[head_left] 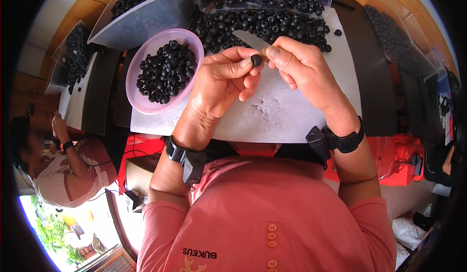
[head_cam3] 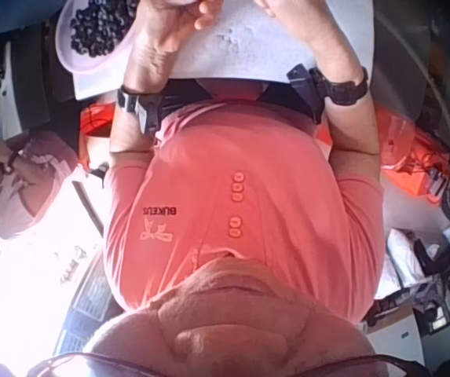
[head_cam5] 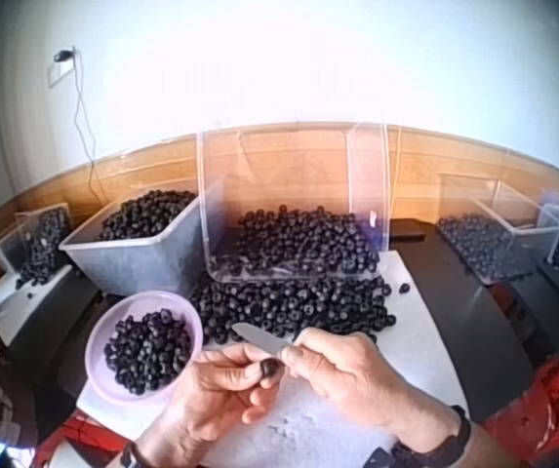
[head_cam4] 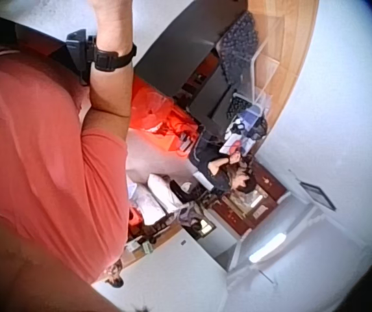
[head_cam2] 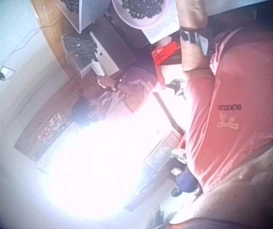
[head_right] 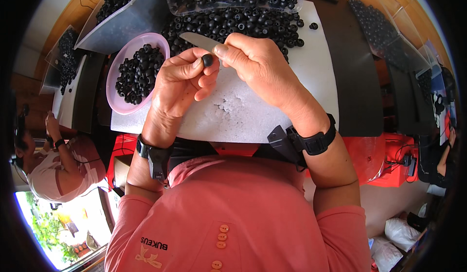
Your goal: Trimming excess material from small black rubber or plastic objects using a small knife.
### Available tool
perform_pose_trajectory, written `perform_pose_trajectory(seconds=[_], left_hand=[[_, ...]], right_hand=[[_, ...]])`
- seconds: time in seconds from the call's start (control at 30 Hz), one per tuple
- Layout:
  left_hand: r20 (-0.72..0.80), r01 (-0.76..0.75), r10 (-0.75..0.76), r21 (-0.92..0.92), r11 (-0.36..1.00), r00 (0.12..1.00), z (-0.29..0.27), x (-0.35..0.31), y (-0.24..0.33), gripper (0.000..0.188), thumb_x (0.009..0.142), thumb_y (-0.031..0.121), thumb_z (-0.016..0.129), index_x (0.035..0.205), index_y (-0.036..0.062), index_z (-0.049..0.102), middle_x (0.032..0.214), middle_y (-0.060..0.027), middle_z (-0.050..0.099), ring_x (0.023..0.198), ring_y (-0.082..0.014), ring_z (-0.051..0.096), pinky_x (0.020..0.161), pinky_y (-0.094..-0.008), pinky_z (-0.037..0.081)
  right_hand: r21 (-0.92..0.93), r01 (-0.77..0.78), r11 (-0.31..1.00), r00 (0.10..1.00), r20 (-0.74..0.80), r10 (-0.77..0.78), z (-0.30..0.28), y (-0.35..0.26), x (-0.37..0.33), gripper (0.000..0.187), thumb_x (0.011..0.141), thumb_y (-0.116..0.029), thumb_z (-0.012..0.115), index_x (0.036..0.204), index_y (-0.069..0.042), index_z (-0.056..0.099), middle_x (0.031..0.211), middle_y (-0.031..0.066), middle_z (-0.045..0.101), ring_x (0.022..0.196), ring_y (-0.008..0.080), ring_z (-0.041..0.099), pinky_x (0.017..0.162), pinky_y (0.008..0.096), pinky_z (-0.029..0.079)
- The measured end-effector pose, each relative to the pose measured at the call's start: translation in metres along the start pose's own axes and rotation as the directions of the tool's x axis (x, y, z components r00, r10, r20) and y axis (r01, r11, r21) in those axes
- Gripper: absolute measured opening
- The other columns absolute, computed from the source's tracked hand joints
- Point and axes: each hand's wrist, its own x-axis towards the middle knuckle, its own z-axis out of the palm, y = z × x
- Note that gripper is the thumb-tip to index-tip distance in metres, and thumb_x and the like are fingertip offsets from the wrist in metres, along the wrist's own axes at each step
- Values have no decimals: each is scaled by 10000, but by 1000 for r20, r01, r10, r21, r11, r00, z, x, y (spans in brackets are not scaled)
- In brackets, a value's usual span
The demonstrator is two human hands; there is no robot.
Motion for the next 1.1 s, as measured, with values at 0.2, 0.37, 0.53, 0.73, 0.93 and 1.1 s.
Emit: perform_pose_trajectory(seconds=[0.2,0.37,0.53,0.73,0.93,1.1], left_hand=[[-32,-21,23,73,997,999,4,-2,0,144,939,43,591,1048,-46,619,845,-113,627,653,-151,557,475,-271,426],[-33,-34,37,86,996,999,9,-2,1,169,937,41,593,1078,-45,630,844,-104,638,656,-148,569,487,-275,439],[-58,-79,85,85,993,995,12,-6,-1,170,930,28,605,1081,-44,639,853,-108,647,682,-156,600,505,-277,463],[-8,-102,102,27,994,995,17,-5,-2,153,927,16,608,1065,-43,641,834,-111,636,664,-165,596,493,-287,461],[59,-115,116,-23,993,991,11,-6,0,166,939,30,589,1074,-52,641,852,-125,639,661,-173,593,488,-291,456],[-103,-232,277,317,920,955,23,-16,16,163,908,-6,608,1051,-52,671,858,-96,662,641,-130,581,504,-255,457]], right_hand=[[-103,68,992,997,-37,-72,5,2,0,349,981,-299,576,806,1,612,590,25,515,534,81,432,484,288,351],[-10,101,995,988,-117,-101,4,8,5,319,961,-260,623,744,-31,574,561,-22,457,508,58,394,463,252,324],[203,25,979,999,-36,-18,9,4,4,240,962,-222,617,796,-58,564,594,-47,443,523,38,414,468,216,341],[274,-14,962,1000,22,8,9,-2,0,205,974,-208,592,858,-42,557,643,-37,446,553,41,432,503,219,395],[376,37,926,998,31,-53,11,-1,1,248,941,-250,639,821,-52,551,571,-24,451,499,52,445,456,212,347],[305,3,952,1000,-3,-2,5,0,2,207,968,-215,594,855,-55,527,644,-18,438,564,67,433,531,236,400]])
